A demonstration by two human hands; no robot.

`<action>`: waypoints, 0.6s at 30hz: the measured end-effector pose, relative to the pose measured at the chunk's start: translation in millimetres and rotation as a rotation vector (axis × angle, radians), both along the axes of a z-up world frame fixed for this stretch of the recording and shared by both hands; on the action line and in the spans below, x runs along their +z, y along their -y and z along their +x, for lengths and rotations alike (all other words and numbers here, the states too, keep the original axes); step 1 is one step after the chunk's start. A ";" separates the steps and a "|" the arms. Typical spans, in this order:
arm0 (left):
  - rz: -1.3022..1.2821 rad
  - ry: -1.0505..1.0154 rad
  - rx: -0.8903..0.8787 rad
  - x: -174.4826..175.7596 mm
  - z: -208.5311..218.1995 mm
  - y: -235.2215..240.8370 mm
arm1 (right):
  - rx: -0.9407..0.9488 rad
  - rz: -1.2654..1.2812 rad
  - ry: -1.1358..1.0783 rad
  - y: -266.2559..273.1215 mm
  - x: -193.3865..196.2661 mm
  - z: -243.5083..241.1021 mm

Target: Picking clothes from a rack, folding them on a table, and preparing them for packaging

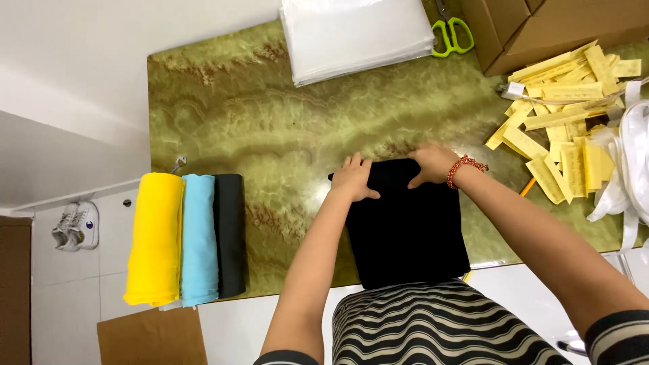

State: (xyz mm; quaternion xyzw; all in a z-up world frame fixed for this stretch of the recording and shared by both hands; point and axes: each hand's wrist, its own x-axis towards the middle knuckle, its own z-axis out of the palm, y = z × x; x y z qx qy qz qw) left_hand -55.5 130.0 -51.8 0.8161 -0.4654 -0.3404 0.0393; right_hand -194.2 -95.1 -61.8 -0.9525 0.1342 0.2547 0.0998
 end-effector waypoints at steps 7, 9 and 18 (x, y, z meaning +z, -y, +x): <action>-0.181 0.256 0.001 -4.6 7.6 17.0 | -0.097 -0.052 0.236 -24.2 34.7 -3.9; -0.354 0.514 0.042 -12.6 1.9 18.1 | -0.106 -0.204 0.388 -29.5 28.2 -5.7; -0.475 0.678 0.054 -13.4 -14.5 12.8 | -0.124 -0.229 0.677 -48.4 20.8 -16.0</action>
